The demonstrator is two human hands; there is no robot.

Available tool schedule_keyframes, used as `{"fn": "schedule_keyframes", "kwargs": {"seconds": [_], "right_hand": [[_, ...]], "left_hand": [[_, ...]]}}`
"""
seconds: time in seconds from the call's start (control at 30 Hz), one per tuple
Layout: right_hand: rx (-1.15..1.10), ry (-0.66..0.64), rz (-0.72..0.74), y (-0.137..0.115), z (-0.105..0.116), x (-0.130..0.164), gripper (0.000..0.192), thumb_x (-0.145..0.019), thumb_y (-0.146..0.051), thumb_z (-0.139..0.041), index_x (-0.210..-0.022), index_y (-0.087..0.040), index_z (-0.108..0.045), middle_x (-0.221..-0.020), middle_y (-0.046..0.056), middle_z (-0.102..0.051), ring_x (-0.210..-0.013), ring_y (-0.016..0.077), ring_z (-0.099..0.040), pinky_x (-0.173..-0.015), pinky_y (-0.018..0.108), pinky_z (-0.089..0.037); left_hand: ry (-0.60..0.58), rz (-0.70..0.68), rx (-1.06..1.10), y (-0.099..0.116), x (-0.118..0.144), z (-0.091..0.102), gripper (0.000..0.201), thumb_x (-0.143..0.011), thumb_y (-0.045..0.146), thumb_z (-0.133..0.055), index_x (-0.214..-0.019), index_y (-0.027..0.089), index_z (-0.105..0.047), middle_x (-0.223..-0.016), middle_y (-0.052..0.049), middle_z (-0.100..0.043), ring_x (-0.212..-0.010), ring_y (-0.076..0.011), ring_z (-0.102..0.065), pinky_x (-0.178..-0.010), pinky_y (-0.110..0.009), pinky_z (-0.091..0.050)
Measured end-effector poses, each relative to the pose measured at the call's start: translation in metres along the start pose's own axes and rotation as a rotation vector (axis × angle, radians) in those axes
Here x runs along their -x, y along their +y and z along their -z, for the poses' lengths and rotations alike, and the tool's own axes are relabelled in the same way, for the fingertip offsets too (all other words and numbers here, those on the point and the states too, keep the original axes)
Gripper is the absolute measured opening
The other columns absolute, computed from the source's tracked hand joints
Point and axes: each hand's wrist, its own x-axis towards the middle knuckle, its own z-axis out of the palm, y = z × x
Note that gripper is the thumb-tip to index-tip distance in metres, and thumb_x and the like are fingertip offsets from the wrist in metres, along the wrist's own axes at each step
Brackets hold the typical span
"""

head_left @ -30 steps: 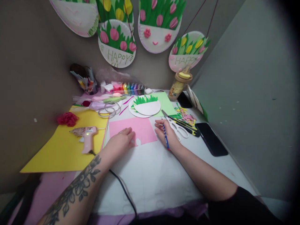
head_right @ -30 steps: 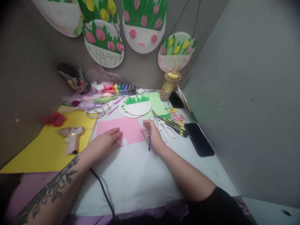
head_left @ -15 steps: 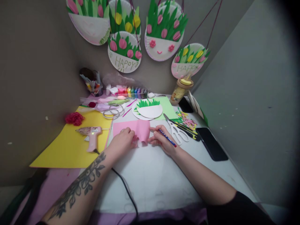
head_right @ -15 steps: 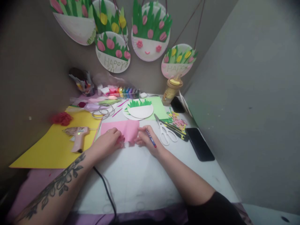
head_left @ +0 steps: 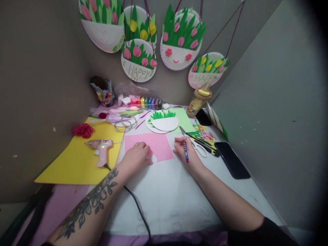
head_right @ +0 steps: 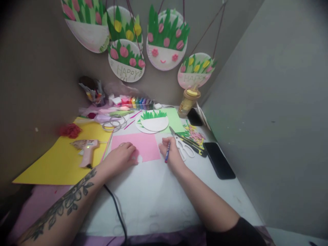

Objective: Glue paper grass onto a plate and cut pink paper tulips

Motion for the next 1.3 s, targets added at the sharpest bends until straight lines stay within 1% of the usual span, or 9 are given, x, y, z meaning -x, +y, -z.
{"fn": "schedule_keyframes", "kwargs": {"seconds": [0.2,0.4,0.53,0.67,0.8,0.97,1.03,1.17,1.3], "right_hand": [[-0.338,-0.121,-0.122,-0.009,-0.021,0.014,0.041,-0.073,-0.042,-0.071,-0.092,-0.028,-0.037,-0.123,0.003,-0.053,-0.096,0.0178,-0.059,-0.077,0.035,-0.053],[-0.182,0.004,0.064,0.006,-0.031,0.004,0.043,-0.071,-0.034,-0.072,-0.093,-0.027,-0.036,-0.143,0.008,-0.038,-0.088,0.0157,-0.061,-0.076,0.032,-0.051],[-0.142,0.034,0.023,0.01,-0.024,-0.002,0.04,-0.067,-0.025,-0.068,-0.087,-0.025,-0.033,-0.119,0.005,-0.055,-0.067,0.0115,-0.056,-0.061,0.026,-0.046],[0.042,-0.143,0.082,-0.003,-0.014,0.012,0.025,-0.07,-0.022,-0.062,-0.08,-0.024,-0.039,-0.069,-0.006,-0.049,-0.053,0.0107,-0.042,-0.05,0.022,-0.033],[0.204,0.029,0.383,-0.014,-0.003,0.015,0.021,-0.076,-0.024,-0.059,-0.072,-0.023,-0.039,-0.07,-0.003,-0.048,-0.062,0.0138,-0.046,-0.06,0.027,-0.038],[0.237,0.196,0.183,-0.007,0.01,-0.006,0.022,-0.073,-0.025,-0.06,-0.078,-0.025,-0.039,-0.06,-0.007,-0.04,-0.052,0.0128,-0.039,-0.051,0.025,-0.031],[0.224,0.199,0.205,-0.007,0.011,-0.009,0.021,-0.074,-0.025,-0.059,-0.076,-0.024,-0.039,-0.063,-0.006,-0.04,-0.054,0.0124,-0.039,-0.053,0.025,-0.031],[0.082,0.247,0.297,-0.014,0.007,-0.003,0.022,-0.077,-0.026,-0.059,-0.075,-0.023,-0.038,-0.068,-0.005,-0.038,-0.058,0.0122,-0.037,-0.057,0.025,-0.032],[-0.053,0.153,0.248,-0.011,0.002,0.001,0.026,-0.076,-0.028,-0.062,-0.075,-0.023,-0.037,-0.068,-0.005,-0.037,-0.057,0.0121,-0.035,-0.054,0.025,-0.029]], "left_hand": [[0.013,-0.012,0.016,-0.001,0.0,-0.001,0.03,-0.081,0.034,-0.061,-0.105,0.017,-0.061,-0.107,-0.011,-0.058,-0.105,-0.0271,-0.053,-0.085,-0.037,-0.046],[0.043,-0.021,0.042,0.002,0.0,0.006,0.03,-0.082,0.038,-0.058,-0.101,0.015,-0.061,-0.104,-0.012,-0.06,-0.102,-0.0274,-0.055,-0.081,-0.036,-0.046],[0.058,-0.026,0.176,0.01,0.002,0.013,0.024,-0.086,0.035,-0.05,-0.089,0.015,-0.064,-0.094,-0.01,-0.064,-0.087,-0.0232,-0.06,-0.075,-0.033,-0.046],[-0.26,-0.223,0.547,0.016,0.008,0.016,0.027,-0.087,0.034,-0.048,-0.096,0.018,-0.068,-0.089,-0.004,-0.071,-0.078,-0.0173,-0.063,-0.072,-0.026,-0.046],[-0.477,-0.398,0.719,0.023,0.014,0.016,0.038,-0.083,0.037,-0.057,-0.117,0.02,-0.065,-0.105,-0.006,-0.071,-0.088,-0.0191,-0.064,-0.076,-0.025,-0.048],[-0.294,-0.225,0.751,0.029,0.009,0.002,0.061,-0.081,0.039,-0.058,-0.136,0.017,-0.048,-0.115,-0.012,-0.065,-0.093,-0.0219,-0.062,-0.08,-0.031,-0.048],[-0.274,-0.097,0.83,0.029,0.004,-0.008,0.059,-0.083,0.042,-0.054,-0.135,0.015,-0.048,-0.109,-0.012,-0.066,-0.084,-0.0213,-0.063,-0.076,-0.033,-0.049],[-0.244,0.012,1.223,0.028,-0.004,-0.026,0.07,-0.077,0.043,-0.063,-0.137,0.019,-0.037,-0.136,-0.018,-0.049,-0.094,-0.0215,-0.063,-0.077,-0.035,-0.05],[0.043,0.039,1.386,0.026,-0.009,-0.036,0.043,-0.081,0.051,-0.058,-0.108,0.019,-0.053,-0.116,-0.011,-0.058,-0.105,-0.0228,-0.059,-0.087,-0.039,-0.05]]}}
